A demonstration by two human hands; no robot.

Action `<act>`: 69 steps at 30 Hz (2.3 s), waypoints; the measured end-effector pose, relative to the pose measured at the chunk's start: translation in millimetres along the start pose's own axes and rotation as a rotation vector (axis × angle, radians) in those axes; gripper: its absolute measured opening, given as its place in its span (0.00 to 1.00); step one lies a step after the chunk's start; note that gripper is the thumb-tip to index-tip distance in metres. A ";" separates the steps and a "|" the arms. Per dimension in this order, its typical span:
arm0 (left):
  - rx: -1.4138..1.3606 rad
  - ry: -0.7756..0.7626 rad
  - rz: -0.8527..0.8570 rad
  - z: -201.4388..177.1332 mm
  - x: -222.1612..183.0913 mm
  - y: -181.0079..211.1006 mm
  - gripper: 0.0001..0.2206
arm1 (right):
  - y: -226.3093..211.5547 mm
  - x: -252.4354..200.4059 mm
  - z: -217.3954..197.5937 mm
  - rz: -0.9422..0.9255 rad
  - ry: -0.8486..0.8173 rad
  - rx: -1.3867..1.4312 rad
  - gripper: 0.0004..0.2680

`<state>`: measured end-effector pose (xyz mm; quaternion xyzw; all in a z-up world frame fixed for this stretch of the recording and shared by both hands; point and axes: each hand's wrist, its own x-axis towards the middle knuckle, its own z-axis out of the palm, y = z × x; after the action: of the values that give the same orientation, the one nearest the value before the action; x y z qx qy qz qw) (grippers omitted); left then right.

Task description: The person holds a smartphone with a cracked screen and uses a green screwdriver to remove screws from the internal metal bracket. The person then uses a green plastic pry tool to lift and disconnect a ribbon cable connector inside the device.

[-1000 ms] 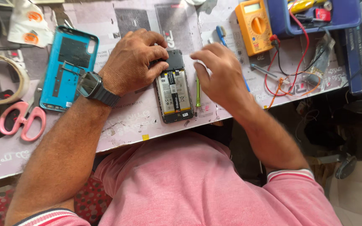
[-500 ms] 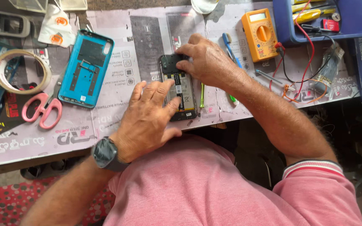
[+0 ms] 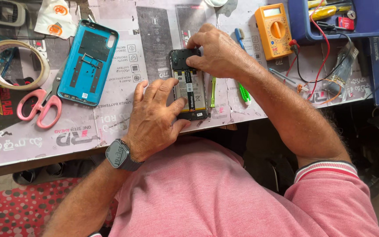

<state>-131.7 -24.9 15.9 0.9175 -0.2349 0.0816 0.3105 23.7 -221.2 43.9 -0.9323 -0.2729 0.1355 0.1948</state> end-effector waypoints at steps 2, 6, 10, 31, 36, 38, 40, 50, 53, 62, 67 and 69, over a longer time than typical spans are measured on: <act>-0.017 0.013 0.007 0.4 -1.4 -0.6 0.22 | -2.0 0.1 -2.2 0.029 -0.014 0.008 0.13; 0.000 0.035 0.015 1.7 -2.3 -1.6 0.22 | -2.5 0.4 -8.5 0.145 -0.066 0.128 0.13; 0.025 0.052 0.012 -5.0 -0.8 4.0 0.22 | 10.4 6.5 -5.8 0.145 -0.099 0.509 0.12; -1.001 0.056 -0.438 18.6 80.6 -68.3 0.09 | 42.7 -25.9 -30.9 -0.107 0.271 0.195 0.08; -0.933 0.016 -0.425 14.2 83.0 -73.0 0.08 | 48.8 -94.0 -56.5 0.055 0.265 0.045 0.08; -0.929 -0.005 -0.408 11.8 83.8 -71.8 0.06 | 47.6 -110.8 -53.9 0.060 0.299 0.002 0.08; -0.938 -0.007 -0.354 8.2 86.0 -69.3 0.07 | 44.6 -124.2 -48.0 0.119 0.307 -0.005 0.09; -0.532 0.002 -0.282 -6.2 87.7 -68.7 0.18 | -3.1 -125.6 1.8 0.018 0.340 -0.048 0.06; -0.390 0.007 -0.273 -0.3 82.9 -73.6 0.16 | -8.6 -117.5 5.8 -0.102 0.267 -0.069 0.09; -0.066 0.063 -0.190 7.5 73.5 -74.7 0.16 | 4.0 -102.7 -5.3 -0.490 0.058 -0.463 0.12; 0.032 0.011 -0.220 6.7 76.2 -69.5 0.19 | 14.3 -96.8 -9.4 -0.612 0.039 -0.604 0.08; 0.055 0.001 -0.228 4.4 76.7 -68.0 0.19 | 17.7 -97.4 -11.3 -0.646 0.107 -0.662 0.06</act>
<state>-31.7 -9.4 -1.1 0.9464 -0.1267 0.0526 0.2925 -43.5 -292.8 60.4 -0.8171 -0.5676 -0.0747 -0.0672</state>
